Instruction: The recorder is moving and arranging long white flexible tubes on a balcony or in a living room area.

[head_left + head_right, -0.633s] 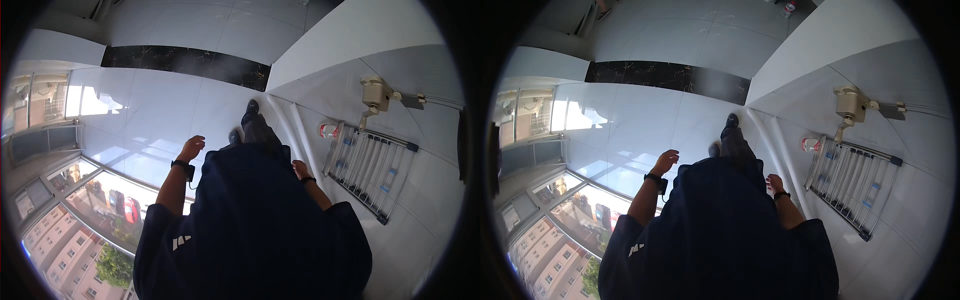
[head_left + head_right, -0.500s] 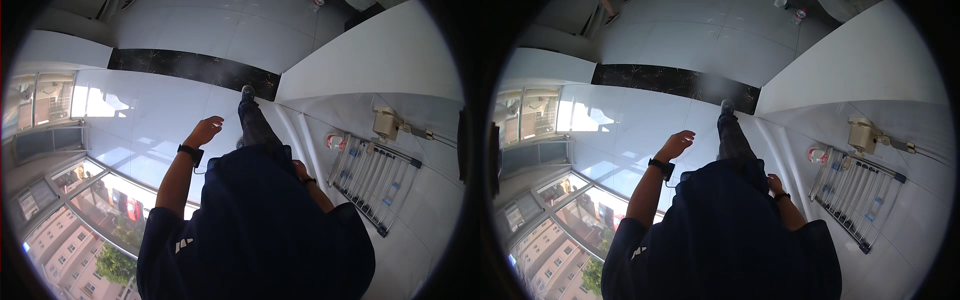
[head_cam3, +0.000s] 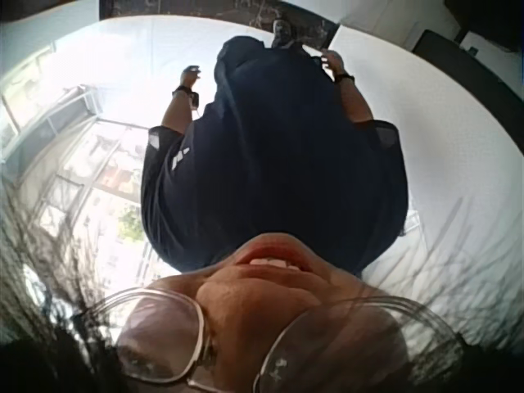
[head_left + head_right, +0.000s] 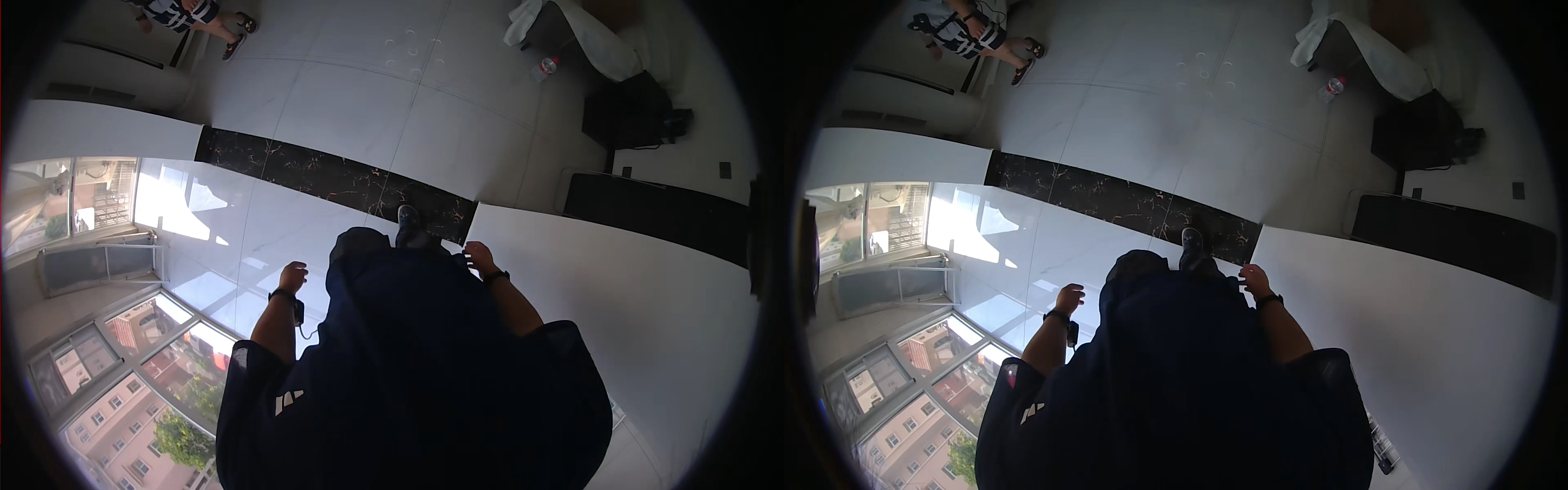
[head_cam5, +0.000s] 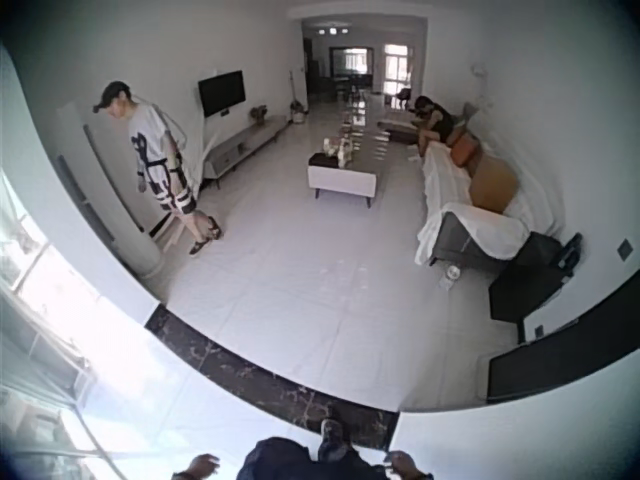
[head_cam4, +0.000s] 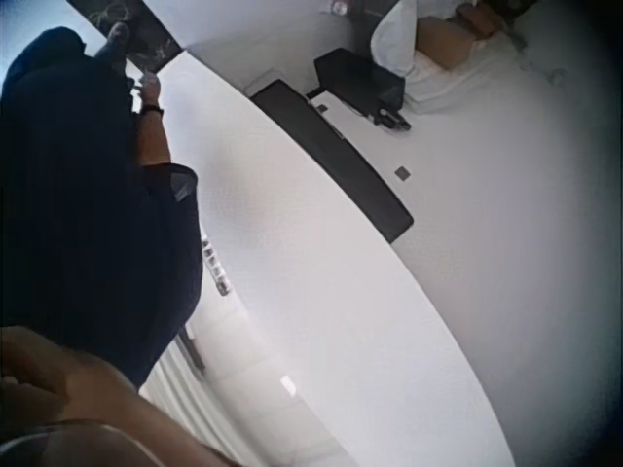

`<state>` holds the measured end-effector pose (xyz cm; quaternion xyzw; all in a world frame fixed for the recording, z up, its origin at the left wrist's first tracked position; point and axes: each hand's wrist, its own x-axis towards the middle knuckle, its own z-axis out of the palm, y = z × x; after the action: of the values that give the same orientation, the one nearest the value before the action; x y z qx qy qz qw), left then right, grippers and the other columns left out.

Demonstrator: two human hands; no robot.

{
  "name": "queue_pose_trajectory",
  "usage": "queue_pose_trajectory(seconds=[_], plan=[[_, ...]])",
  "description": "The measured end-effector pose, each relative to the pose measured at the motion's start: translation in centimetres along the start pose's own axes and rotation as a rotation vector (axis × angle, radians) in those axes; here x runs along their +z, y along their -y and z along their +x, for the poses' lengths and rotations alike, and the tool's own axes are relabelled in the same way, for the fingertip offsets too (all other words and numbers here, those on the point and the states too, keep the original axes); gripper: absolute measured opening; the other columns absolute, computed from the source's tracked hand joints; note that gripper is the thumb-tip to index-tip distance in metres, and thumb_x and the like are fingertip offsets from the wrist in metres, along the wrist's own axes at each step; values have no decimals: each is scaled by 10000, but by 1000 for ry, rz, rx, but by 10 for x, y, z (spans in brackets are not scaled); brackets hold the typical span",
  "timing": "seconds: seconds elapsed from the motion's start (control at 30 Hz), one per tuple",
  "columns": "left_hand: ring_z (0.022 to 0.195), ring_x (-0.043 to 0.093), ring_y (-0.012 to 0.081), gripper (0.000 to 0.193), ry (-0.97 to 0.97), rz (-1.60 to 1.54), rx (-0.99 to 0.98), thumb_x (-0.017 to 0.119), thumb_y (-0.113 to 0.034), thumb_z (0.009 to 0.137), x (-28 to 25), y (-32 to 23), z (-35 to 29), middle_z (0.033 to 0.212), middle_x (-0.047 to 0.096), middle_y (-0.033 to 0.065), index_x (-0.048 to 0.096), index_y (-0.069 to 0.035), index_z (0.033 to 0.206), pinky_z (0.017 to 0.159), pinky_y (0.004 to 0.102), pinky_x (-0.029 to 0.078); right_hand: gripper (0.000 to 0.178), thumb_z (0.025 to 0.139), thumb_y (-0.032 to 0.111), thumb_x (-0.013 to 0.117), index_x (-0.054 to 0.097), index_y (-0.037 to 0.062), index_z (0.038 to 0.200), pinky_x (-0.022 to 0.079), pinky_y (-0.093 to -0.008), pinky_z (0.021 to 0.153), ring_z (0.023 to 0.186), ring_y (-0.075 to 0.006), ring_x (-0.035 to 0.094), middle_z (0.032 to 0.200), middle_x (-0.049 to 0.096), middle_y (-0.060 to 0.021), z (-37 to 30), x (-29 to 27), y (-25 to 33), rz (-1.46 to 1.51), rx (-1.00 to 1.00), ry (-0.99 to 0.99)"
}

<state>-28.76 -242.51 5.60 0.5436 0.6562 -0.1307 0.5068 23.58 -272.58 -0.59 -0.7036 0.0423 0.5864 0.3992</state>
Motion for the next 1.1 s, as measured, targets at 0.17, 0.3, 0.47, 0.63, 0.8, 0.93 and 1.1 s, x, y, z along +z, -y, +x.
queue_pose_trajectory(seconds=[0.17, 0.3, 0.47, 0.63, 0.8, 0.93, 1.1], plan=[[888, 697, 247, 283, 196, -124, -338, 556, -227, 946, 29, 98, 12, 1056, 698, 63, 626, -134, 1204, 745, 420, 506, 352, 896, 256, 602, 574, 113, 1216, 479, -340, 601, 721, -158, 642, 913, 652, -29, 68, 23, 159, -97, -76, -65], [1002, 678, 334, 307, 282, 487, 364, 555, -296, 920, 42, 90, 71, 1066, 698, 190, 694, -56, 1052, 881, 454, 537, 364, 903, 253, 603, 566, 96, 1230, 506, -376, 714, 831, -200, 646, 997, 646, -49, 125, 37, 247, -152, -108, -117], [969, 687, 316, 279, 156, 181, 298, 574, -290, 899, -63, -47, 165, 1028, 711, 164, 720, -86, 1020, 848, 439, 536, 351, 915, 172, 608, 545, 66, 1244, 550, -414, 686, 820, -239, 668, 1017, 664, -81, 170, 90, 332, -322, -97, -113], [747, 697, 198, 280, 111, -208, 26, 556, -187, 922, -237, -260, 335, 1022, 709, 45, 662, -107, 1168, 563, 301, 519, 463, 910, 364, 592, 524, 144, 1312, 457, -465, 867, 967, -261, 655, 1200, 647, -83, 201, 156, 438, -126, 53, -77], [1072, 659, 315, 324, -263, 94, 491, 619, -217, 877, -393, -509, 419, 1136, 699, 143, 645, -98, 1177, 923, 392, 521, 451, 933, 347, 557, 515, 137, 1330, 451, -465, 920, 1047, -271, 615, 1209, 629, -86, 252, 192, 498, -80, 63, -120], [966, 678, 251, 320, -194, 86, 689, 629, -168, 899, -468, -679, 429, 1067, 712, 122, 618, -71, 1204, 880, 358, 522, 430, 956, 319, 548, 514, 124, 1337, 458, -445, 932, 1075, -276, 598, 1227, 612, -90, 297, 204, 543, -254, 71, -75], [1038, 663, 308, 324, -219, 155, 574, 587, -203, 898, -528, -738, 509, 1107, 706, 129, 622, -84, 1197, 911, 394, 516, 427, 966, 299, 526, 524, 113, 1350, 443, -455, 932, 1088, -261, 616, 1247, 621, -109, 378, 223, 664, -671, 204, -26]])
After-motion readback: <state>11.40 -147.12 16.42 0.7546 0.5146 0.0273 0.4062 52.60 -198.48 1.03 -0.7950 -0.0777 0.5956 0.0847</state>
